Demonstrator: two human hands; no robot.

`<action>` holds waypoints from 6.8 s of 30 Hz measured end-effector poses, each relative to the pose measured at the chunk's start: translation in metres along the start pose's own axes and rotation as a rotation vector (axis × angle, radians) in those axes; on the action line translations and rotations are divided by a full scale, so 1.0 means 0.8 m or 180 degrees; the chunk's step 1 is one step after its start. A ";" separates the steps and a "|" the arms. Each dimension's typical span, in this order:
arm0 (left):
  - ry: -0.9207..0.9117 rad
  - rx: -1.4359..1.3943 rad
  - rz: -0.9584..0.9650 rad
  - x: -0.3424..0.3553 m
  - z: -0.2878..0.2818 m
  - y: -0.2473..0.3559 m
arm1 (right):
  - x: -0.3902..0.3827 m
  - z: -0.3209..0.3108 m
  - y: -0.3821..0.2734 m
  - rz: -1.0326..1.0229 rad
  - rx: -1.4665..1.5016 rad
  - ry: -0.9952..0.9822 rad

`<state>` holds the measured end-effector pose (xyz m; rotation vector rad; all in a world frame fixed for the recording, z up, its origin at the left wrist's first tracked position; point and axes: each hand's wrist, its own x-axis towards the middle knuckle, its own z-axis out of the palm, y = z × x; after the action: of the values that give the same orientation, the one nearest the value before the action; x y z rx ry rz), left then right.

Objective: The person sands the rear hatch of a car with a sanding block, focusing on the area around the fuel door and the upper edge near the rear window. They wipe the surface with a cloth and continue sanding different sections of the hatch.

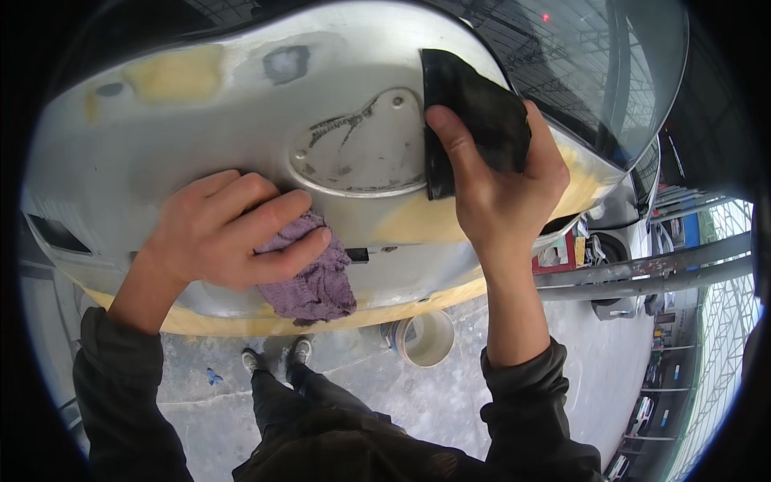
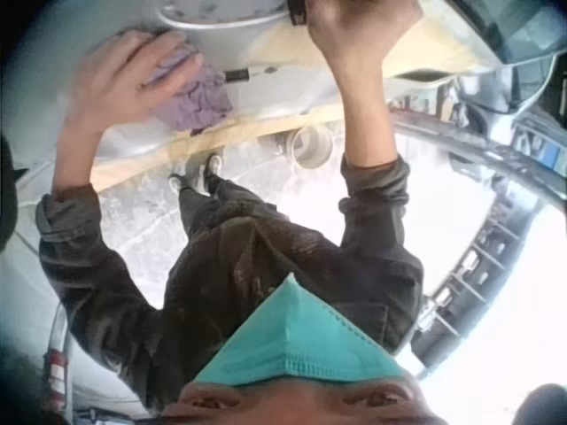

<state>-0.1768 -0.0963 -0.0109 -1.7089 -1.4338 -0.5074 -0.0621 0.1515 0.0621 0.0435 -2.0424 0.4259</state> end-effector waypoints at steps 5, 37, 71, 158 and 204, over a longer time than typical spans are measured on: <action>0.0084 -0.0055 0.0027 0.003 0.005 0.000 | 0.012 0.010 -0.004 -0.0238 0.0005 0.0198; 0.0070 0.0061 0.0054 -0.002 0.005 0.001 | -0.016 -0.047 -0.007 0.1118 0.0578 -0.0367; -0.0001 0.0018 0.0048 -0.001 0.006 0.003 | 0.016 0.024 -0.013 -0.0885 -0.1003 0.0270; -0.0004 -0.0477 -0.1307 -0.007 0.019 0.066 | -0.014 0.003 -0.017 0.0047 -0.0460 0.0240; 0.2549 -0.3453 -0.6012 -0.347 -0.329 0.213 | -0.056 0.079 -0.074 0.2409 0.0247 0.2038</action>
<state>-0.0386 -0.4751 -0.1235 0.1368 -1.7339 -2.8452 -0.0808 0.0695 0.0133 -0.7458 -1.3443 0.8556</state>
